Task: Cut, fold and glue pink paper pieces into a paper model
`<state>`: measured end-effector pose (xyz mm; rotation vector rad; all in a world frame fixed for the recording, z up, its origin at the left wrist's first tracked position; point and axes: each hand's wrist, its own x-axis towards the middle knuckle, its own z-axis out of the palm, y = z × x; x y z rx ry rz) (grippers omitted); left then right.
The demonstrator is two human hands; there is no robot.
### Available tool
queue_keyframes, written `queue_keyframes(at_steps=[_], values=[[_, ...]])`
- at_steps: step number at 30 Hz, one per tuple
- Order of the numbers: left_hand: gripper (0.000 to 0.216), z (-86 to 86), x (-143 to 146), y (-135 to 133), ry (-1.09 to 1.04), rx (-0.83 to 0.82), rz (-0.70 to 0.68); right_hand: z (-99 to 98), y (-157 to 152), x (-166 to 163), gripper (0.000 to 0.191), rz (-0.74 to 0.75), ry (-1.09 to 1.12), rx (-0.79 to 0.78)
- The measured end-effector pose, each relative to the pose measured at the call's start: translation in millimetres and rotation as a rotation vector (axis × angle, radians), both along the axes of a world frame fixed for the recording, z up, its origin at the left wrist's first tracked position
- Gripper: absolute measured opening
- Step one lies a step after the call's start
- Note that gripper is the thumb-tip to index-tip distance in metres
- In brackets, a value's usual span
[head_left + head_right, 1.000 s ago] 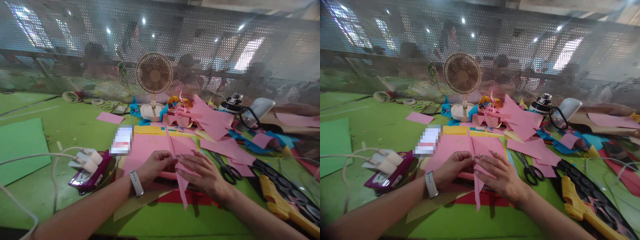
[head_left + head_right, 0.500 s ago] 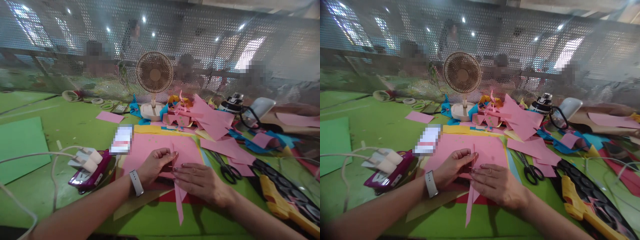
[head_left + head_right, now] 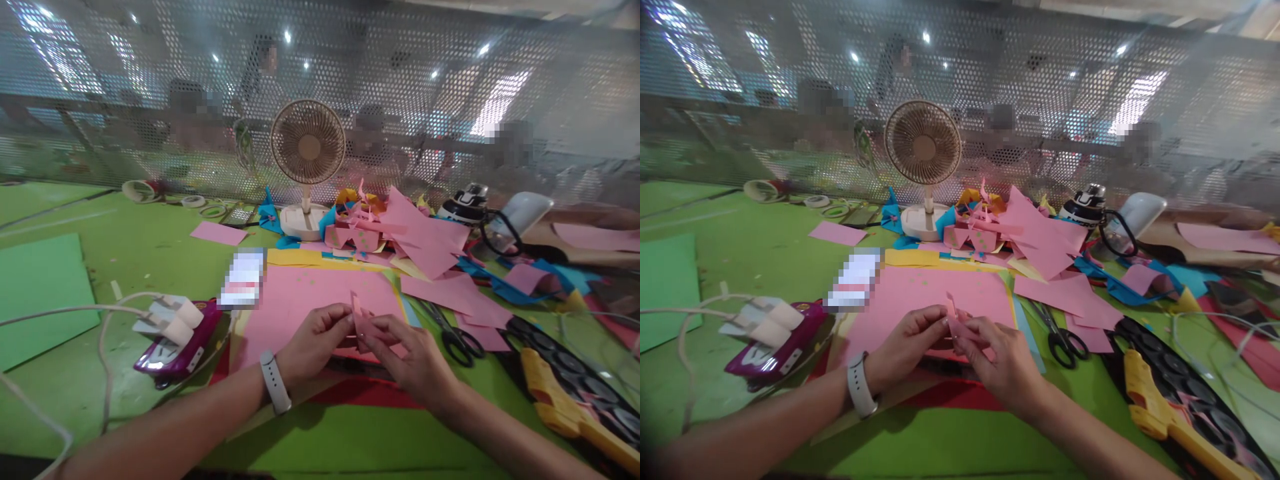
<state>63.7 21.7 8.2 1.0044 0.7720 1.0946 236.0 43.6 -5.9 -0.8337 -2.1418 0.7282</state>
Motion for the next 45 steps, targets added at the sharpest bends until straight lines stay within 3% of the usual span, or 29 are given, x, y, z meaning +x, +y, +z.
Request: queue_keyframes(at_steps=[6, 11, 23, 40, 45], values=[[0.018, -0.6, -4, -3, -0.026, -0.011, -0.03, 1.6, 4, 0, 0.01, 0.007, 0.012, -0.146], [0.019, -3.0, -1, -1, 0.116, 0.086, -0.017, -1.0, 4, -1, 0.009, 0.089, 0.066, -0.225], [0.018, -4.8, -3, 2, 0.159, 0.088, 0.0, 1.1, 4, -2, 0.014, 0.091, 0.075, -0.155], [0.019, -12.1, -5, 4, 0.092, -0.036, -0.035, 4.2, 3, -2, 0.011, 0.082, 0.019, -0.16], [0.021, -8.9, -7, 10, -0.028, -0.051, 0.09, 7.1, 5, 3, 0.025, -0.118, 0.109, 0.071]])
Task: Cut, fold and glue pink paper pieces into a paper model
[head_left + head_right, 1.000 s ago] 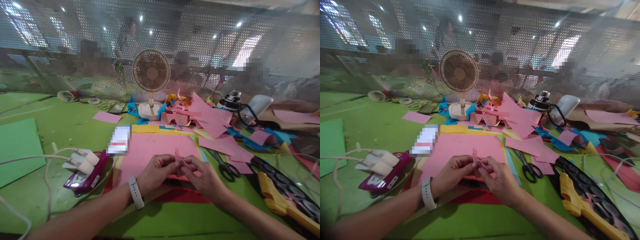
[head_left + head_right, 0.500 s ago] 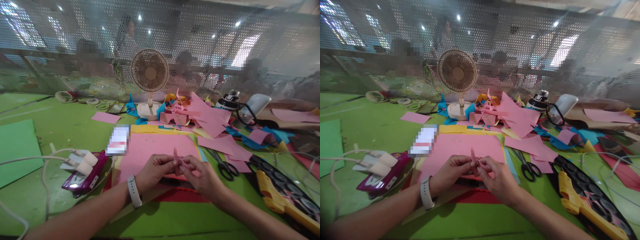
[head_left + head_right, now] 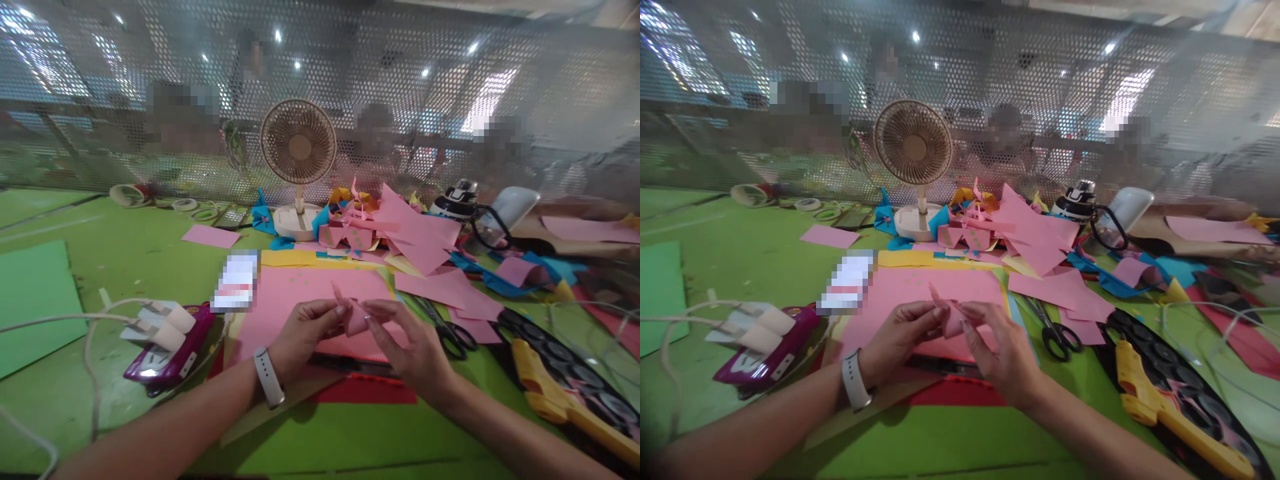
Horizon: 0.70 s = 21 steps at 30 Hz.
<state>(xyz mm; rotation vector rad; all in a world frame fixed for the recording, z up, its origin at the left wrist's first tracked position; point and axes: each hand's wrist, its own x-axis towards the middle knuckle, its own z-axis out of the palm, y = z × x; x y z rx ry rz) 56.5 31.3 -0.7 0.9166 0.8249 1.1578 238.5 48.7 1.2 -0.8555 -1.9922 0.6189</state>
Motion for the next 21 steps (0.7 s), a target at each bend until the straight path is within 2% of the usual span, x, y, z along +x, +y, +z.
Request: queue_keyframes(at_steps=[2, 4, 6, 8, 10, 14, 21], values=[[0.022, 1.6, -1, 2, -0.065, -0.011, 0.095, 2.5, 4, 2, 0.034, -0.128, 0.143, 0.077], [0.02, 2.9, -1, 4, -0.114, -0.014, 0.165, 3.5, 9, 4, 0.043, -0.163, 0.269, 0.006], [0.017, 3.5, 0, 4, -0.16, -0.016, 0.207, 2.7, 13, 3, 0.044, -0.058, 0.3, -0.224], [0.014, 3.4, 0, 4, -0.189, -0.023, 0.216, 0.6, 15, 0, 0.033, 0.101, 0.293, -0.478], [0.013, 2.7, 1, 3, -0.196, -0.035, 0.196, -1.6, 14, -4, 0.026, 0.185, 0.348, -0.624], [0.014, 0.9, 2, 2, -0.202, -0.081, 0.171, -4.0, 14, -9, 0.023, 0.161, 0.517, -0.675], [0.012, -0.5, 2, 3, -0.197, -0.109, 0.199, -4.6, 17, -12, 0.024, 0.15, 0.576, -0.722]])
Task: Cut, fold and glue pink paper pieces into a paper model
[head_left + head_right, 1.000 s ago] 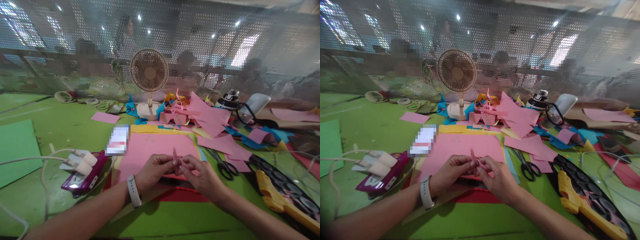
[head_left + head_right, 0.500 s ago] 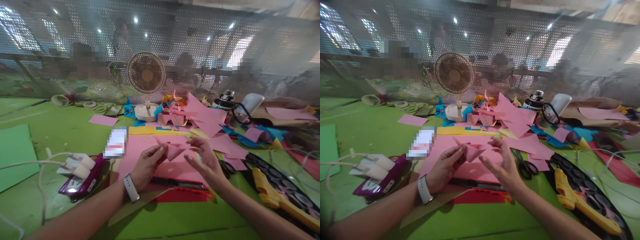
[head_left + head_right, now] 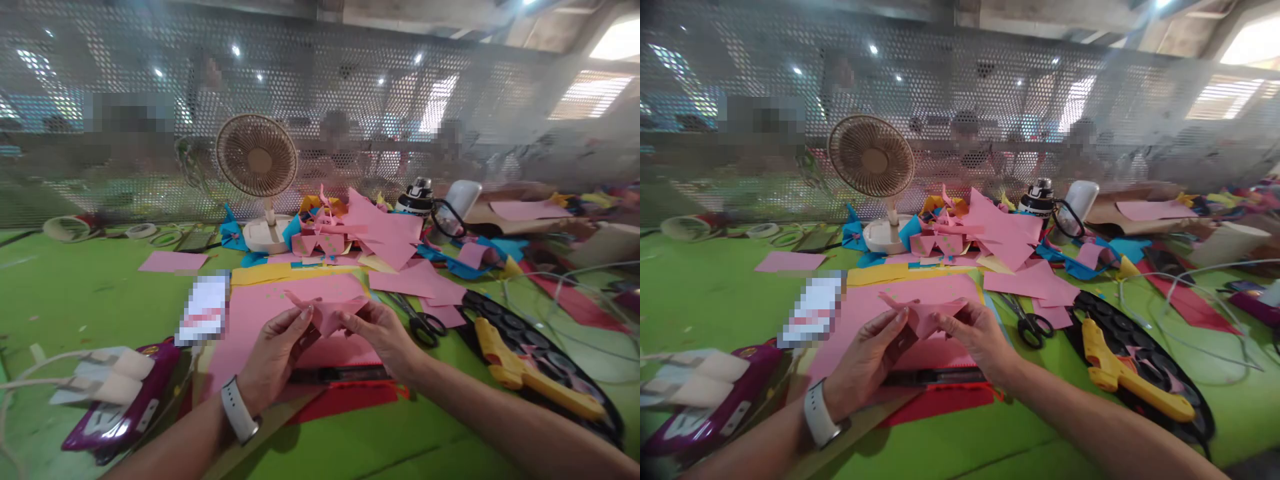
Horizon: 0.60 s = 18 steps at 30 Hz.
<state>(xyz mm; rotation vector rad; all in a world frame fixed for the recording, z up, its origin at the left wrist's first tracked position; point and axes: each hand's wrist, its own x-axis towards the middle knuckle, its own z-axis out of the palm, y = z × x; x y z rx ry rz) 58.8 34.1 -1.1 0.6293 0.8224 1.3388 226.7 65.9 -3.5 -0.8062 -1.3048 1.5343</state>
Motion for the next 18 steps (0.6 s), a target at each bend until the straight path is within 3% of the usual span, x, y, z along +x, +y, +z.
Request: queue_keyframes(at_steps=[11, 18], values=[[0.019, 3.8, -0.1, 3.4, -0.024, -0.14, 0.07, -4.4, 1.9, 1.8, 0.025, -0.002, 0.049, -0.08], [0.017, 2.6, -2.0, 4.9, -0.034, -0.13, 0.048, -3.1, -0.4, 0.7, 0.031, 0.015, 0.136, -0.155]])
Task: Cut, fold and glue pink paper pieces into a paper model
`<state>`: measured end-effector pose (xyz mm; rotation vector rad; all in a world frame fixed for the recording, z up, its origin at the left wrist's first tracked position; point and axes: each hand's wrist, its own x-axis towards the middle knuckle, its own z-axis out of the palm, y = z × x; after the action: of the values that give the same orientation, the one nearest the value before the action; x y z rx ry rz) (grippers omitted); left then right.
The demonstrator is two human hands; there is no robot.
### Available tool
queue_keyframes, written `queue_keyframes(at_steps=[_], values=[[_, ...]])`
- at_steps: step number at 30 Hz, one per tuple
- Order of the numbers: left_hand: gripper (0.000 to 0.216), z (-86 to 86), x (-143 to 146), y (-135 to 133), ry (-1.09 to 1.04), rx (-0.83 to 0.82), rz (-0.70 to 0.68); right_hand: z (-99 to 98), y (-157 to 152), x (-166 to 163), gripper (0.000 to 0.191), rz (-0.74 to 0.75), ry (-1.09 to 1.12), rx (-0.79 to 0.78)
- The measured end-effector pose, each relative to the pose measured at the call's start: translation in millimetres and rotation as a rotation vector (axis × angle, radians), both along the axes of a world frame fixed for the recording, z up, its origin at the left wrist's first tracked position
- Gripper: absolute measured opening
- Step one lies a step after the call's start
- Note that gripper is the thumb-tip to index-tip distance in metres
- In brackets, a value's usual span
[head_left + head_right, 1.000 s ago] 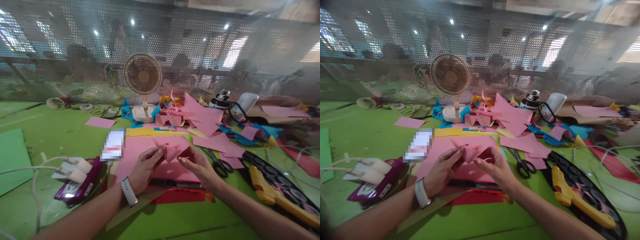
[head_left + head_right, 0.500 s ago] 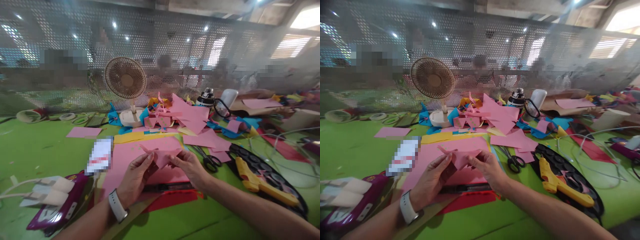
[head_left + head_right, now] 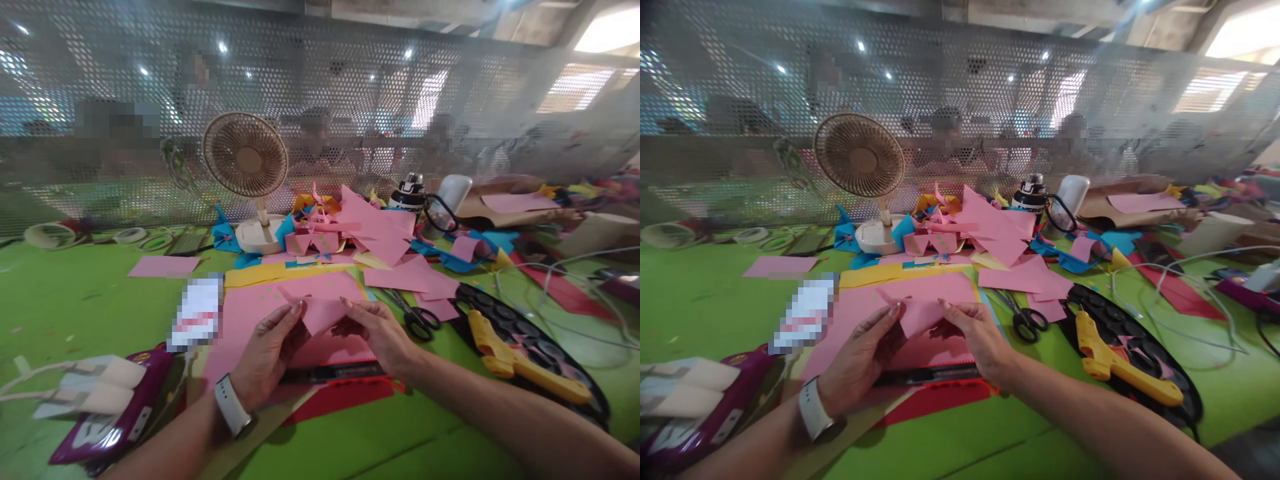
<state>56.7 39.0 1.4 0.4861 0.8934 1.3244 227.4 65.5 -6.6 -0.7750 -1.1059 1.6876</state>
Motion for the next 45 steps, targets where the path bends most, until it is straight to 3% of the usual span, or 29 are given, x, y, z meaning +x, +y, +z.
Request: queue_keyframes(at_steps=[7, 10, 15, 24, 31, 39, 45], values=[[0.02, 0.4, -1, -3, 0.008, -0.013, -0.027, -1.5, 0, 1, 0.037, -0.089, -0.155, 0.063], [0.024, 3.5, 2, -8, 0.031, 0.021, -0.157, -2.6, -1, 2, 0.04, -0.081, -0.219, 0.101], [0.037, 7.7, 8, -15, 0.281, 0.117, -0.33, -3.7, -6, 2, 0.037, -0.064, -0.283, 0.215], [0.039, 7.0, 8, -15, 0.309, 0.132, -0.282, 0.2, -8, 2, 0.036, -0.004, -0.29, 0.287], [0.043, 3.3, 8, -12, 0.274, 0.176, -0.25, -0.2, -9, 2, 0.037, -0.01, -0.309, 0.231], [0.033, 7.2, 8, -13, 0.294, 0.215, -0.256, 1.1, -5, 3, 0.053, -0.019, -0.276, 0.106], [0.032, 4.8, 6, -13, 0.299, 0.149, -0.269, 4.5, -1, 9, 0.032, -0.019, -0.365, 0.273]])
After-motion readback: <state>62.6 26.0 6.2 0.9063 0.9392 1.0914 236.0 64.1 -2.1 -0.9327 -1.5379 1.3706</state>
